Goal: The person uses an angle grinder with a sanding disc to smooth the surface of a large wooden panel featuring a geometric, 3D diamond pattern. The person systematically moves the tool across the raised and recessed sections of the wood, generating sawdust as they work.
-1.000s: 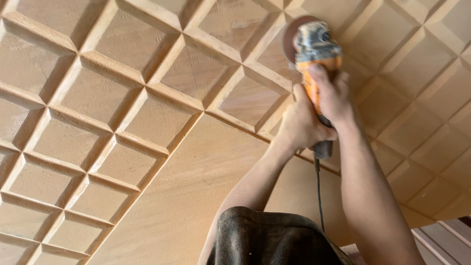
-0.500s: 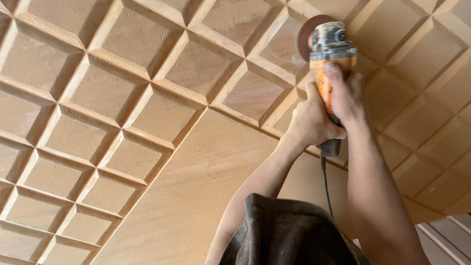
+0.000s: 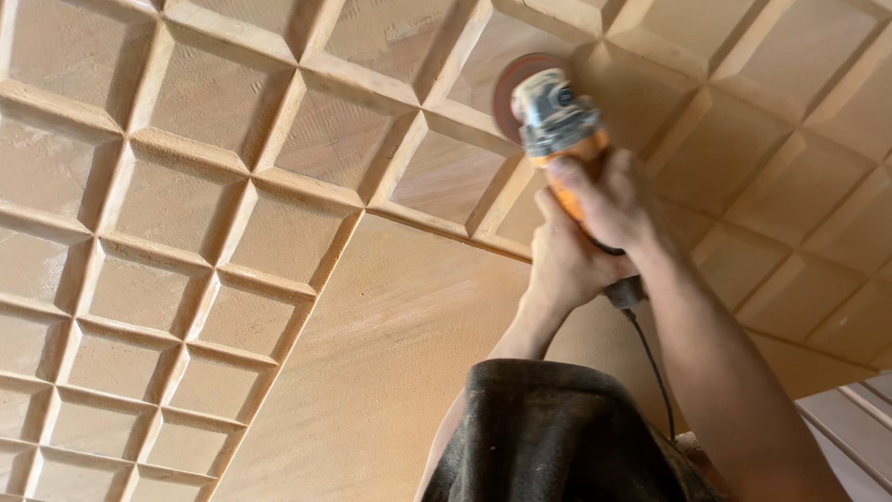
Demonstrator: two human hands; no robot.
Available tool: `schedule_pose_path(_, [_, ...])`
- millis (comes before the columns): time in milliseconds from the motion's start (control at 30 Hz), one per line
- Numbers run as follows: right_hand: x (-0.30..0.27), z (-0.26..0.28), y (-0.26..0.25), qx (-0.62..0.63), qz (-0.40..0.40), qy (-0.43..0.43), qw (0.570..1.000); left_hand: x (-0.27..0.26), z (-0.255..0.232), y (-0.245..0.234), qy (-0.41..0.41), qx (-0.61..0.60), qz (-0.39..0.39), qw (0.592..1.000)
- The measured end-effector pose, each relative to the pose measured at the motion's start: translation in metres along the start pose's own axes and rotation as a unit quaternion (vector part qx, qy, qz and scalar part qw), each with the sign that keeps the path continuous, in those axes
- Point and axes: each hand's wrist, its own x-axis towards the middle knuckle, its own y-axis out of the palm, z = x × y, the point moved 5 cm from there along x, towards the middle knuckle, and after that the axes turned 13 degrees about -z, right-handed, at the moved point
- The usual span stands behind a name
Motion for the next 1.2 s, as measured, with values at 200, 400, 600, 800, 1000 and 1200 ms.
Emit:
schedule_pose_path(200, [0.012, 0.005, -0.025, 0.098, -0.056, 0.026, 0.993, 0.018, -0.016, 0.023, -0.007, 0.068, 0.068, 0.995])
schedule_pose_path(400, [0.003, -0.001, 0.01, 0.001, 0.003, -0.026, 1.0, 0.003, -0.007, -0.015, -0.007, -0.019, -0.029, 0.999])
schedule_pose_path(600, [0.006, 0.011, -0.02, 0.077, -0.059, 0.009, 0.995, 0.015, -0.014, 0.014, -0.01, 0.074, 0.079, 0.994])
schedule_pose_path(800, [0.017, 0.023, 0.038, 0.153, -0.029, -0.025, 0.988, 0.025, -0.012, -0.044, 0.018, 0.052, -0.011, 0.998])
schedule_pose_path(1000, [0.02, 0.031, 0.054, 0.07, 0.043, -0.072, 0.994, 0.024, -0.012, -0.06, 0.058, -0.029, -0.086, 0.994])
schedule_pose_path(1200, [0.008, 0.028, 0.013, 0.125, -0.052, -0.005, 0.991, 0.025, -0.013, -0.023, 0.0, 0.071, 0.067, 0.995])
